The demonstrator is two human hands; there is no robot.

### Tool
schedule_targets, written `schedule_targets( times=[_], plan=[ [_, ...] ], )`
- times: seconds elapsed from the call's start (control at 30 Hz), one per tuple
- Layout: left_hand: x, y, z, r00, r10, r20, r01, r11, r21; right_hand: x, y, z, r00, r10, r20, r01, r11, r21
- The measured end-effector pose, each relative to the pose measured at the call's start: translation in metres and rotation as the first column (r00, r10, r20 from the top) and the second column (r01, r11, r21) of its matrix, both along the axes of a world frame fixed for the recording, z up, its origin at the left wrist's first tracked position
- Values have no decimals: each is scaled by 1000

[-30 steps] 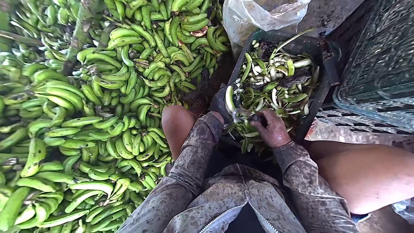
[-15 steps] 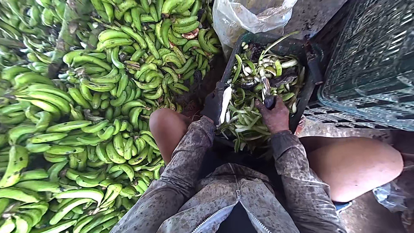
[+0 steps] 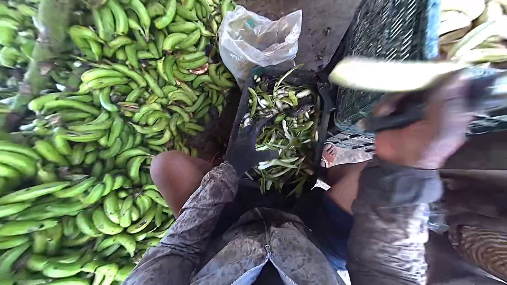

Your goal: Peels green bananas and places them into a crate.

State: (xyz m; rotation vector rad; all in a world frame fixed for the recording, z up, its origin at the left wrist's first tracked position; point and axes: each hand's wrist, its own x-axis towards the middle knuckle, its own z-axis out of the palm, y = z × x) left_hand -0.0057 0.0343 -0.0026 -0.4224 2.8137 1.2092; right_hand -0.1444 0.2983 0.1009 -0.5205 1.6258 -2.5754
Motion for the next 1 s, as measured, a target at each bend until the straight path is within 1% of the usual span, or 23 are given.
schedule_targets(
  times=[0.03,0.07,0.1,0.17,0.23,0.3,0.37,0.43,0.53,0.6,0.7,0.8,0.93,1.0],
  plan=[
    [0,5,-1,992,-33,120,47,992,-118,-18,11,15,996,-75,-54,72,995,-64],
    [3,15,-2,974,-60,216,105,974,-200,-29,18,21,991,-110,-79,104,992,-69],
    [7,27,-5,953,-80,294,157,956,-250,-34,20,20,991,-110,-78,107,993,-41],
    [12,55,-17,901,-103,422,244,923,-297,-32,15,5,997,-54,-47,59,992,112],
    [11,74,-35,874,-96,476,277,904,-326,-21,5,-21,1000,-6,-1,7,970,242],
    [4,85,-49,885,-72,459,255,902,-349,-11,-5,-44,998,8,63,-26,954,299],
    [-2,90,-58,908,-65,414,227,907,-354,-6,-11,-55,994,7,108,-40,951,308],
    [-14,95,-66,923,-80,376,221,911,-348,-8,-10,-53,996,17,83,-40,960,278],
    [-38,97,-93,945,-29,324,179,879,-443,-14,-6,-51,997,-18,74,0,971,238],
    [-56,92,-99,955,-6,297,163,846,-508,-16,-5,-54,994,-61,85,38,967,252],
    [-82,75,-90,929,-20,368,221,831,-511,-11,-4,-54,990,-107,94,67,933,355],
    [-105,48,-82,931,-43,363,248,803,-542,-19,-3,-66,991,-120,52,94,930,354],
    [-145,15,-76,938,-81,337,282,745,-605,-26,-2,-73,991,-118,65,86,926,368],
    [-164,2,-75,949,-85,303,262,746,-612,-29,-3,-74,991,-119,65,87,925,371]
  ],
)
